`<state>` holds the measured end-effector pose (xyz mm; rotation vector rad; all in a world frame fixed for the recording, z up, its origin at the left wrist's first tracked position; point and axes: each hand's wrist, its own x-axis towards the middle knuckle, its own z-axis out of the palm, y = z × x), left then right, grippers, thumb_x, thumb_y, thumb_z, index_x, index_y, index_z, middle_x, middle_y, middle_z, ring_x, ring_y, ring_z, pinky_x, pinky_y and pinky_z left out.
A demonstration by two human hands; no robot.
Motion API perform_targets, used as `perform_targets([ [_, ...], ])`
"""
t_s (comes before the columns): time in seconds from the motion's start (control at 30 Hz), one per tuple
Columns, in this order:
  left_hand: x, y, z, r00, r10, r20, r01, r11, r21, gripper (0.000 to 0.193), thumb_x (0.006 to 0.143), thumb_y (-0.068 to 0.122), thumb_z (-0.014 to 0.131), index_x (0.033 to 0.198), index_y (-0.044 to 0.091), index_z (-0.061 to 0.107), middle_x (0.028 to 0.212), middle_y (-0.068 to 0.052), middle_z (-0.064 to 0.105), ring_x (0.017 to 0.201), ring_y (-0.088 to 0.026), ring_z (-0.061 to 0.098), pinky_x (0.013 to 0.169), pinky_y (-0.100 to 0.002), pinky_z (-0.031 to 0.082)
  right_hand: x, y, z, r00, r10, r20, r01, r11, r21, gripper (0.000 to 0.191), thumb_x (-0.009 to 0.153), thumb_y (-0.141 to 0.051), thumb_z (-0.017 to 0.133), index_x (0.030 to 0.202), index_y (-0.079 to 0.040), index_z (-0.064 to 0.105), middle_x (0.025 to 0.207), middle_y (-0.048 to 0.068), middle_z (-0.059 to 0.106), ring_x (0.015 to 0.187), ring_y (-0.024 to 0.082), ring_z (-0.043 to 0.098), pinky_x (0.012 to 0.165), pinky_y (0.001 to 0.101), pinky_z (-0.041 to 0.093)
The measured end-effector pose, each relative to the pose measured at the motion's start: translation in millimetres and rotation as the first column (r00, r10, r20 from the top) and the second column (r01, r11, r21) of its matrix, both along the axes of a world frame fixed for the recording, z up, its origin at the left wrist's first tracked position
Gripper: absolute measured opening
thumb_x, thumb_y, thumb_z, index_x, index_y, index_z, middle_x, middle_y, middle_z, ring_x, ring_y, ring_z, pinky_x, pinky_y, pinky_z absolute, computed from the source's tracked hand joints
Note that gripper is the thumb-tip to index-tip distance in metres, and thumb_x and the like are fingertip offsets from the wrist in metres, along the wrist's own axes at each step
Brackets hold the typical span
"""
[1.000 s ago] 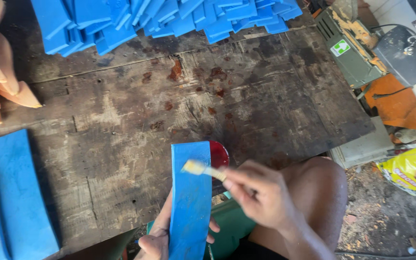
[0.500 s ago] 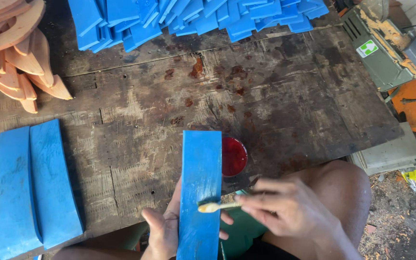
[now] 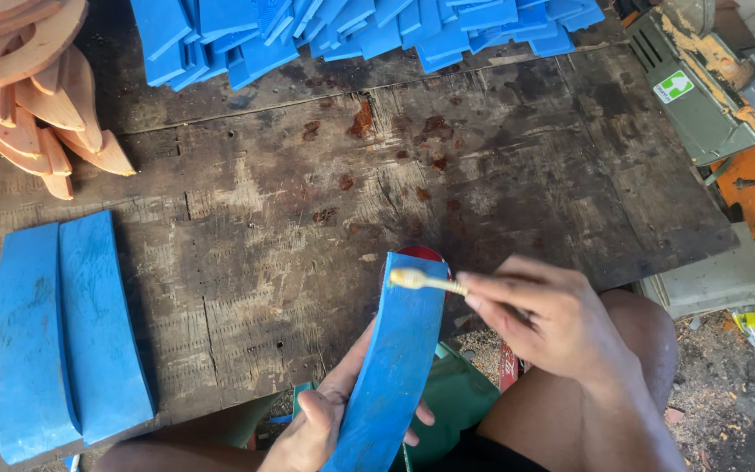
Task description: The person uses a toothbrush to apply a red liquid finish to blue-painted wooden pieces. They repeatedly dip the toothbrush into a red cup and brush the liquid onto each piece, then place the finished pieces aside on the table.
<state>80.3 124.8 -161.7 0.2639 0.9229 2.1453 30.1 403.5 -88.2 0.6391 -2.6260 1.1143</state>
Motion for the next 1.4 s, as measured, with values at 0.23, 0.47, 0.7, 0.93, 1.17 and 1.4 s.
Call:
perform_targets([
  [0.23,-4.2,4.4,-1.5,1.000,0.007,0.016,-0.007,1.000,-0.018,0.151,0.053,0.103,0.041,0.167,0.015,-0.004,0.149,-0.022,0.045,0.104,-0.032,0.068,0.080,-0.044,0.062,12.8,4.4,-6.7,0.972,-0.212,-0.104,0.215,0.976,0.021,0.027,0.091,-0.005,0.077,0.117,-0.006,0.076,0.080,0.004,0.069,0.054,0.007,0.056,0.047,0.0262,0.042],
  [0.47,-2.2,0.3,-5.4,1.000,0.026,0.007,-0.025,0.998,-0.065,0.149,0.054,0.103,0.041,0.167,0.015,-0.002,0.153,-0.022,0.045,0.108,-0.034,0.068,0.082,-0.047,0.063,36.1,-14.5,-18.9,0.998,0.039,0.047,-0.044,0.993,0.107,0.031,0.084,-0.010,0.080,0.115,-0.008,0.079,0.075,0.002,0.071,0.053,0.005,0.064,0.041,0.0228,0.051],
  [0.7,-2.6,3.4,-9.1,1.000,0.015,0.005,-0.016,0.999,0.033,0.143,0.062,0.101,0.040,0.169,0.018,-0.002,0.155,-0.022,0.042,0.119,-0.038,0.064,0.086,-0.049,0.062,23.7,-4.1,-17.7,0.994,-0.096,-0.050,0.102,0.987,0.125,0.030,0.089,-0.010,0.075,0.119,-0.011,0.075,0.082,0.000,0.070,0.058,0.005,0.063,0.046,0.0232,0.052],
  [0.93,-7.1,2.5,-16.3,0.958,0.122,0.258,-0.138,0.989,0.044,0.132,0.055,0.099,0.033,0.163,0.031,-0.001,0.162,-0.014,0.036,0.134,-0.037,0.057,0.084,-0.061,0.063,36.2,-21.3,-31.4,0.958,0.287,0.003,-0.282,0.939,0.199,0.029,0.082,-0.018,0.083,0.112,-0.016,0.081,0.066,-0.002,0.060,0.043,0.006,0.054,0.033,0.0286,0.045],
  [1.17,-7.8,3.7,-27.5,0.974,0.104,0.203,-0.125,0.987,0.096,0.134,0.059,0.101,0.034,0.168,0.029,0.000,0.162,-0.021,0.034,0.133,-0.044,0.053,0.086,-0.063,0.061,29.7,-33.3,-24.9,0.998,0.031,-0.048,-0.024,0.988,0.152,0.027,0.088,-0.019,0.078,0.115,-0.015,0.079,0.077,-0.006,0.062,0.048,0.005,0.056,0.039,0.0262,0.048],
  [1.4,-8.4,-2.4,-24.1,0.966,0.130,0.223,-0.151,0.985,0.078,0.134,0.059,0.101,0.035,0.167,0.030,0.002,0.163,-0.021,0.035,0.131,-0.047,0.054,0.083,-0.065,0.059,25.6,-21.9,-27.2,0.997,0.058,0.049,-0.066,0.980,0.186,0.027,0.083,-0.015,0.079,0.110,-0.019,0.080,0.074,-0.005,0.065,0.045,0.006,0.057,0.036,0.0271,0.048],
])
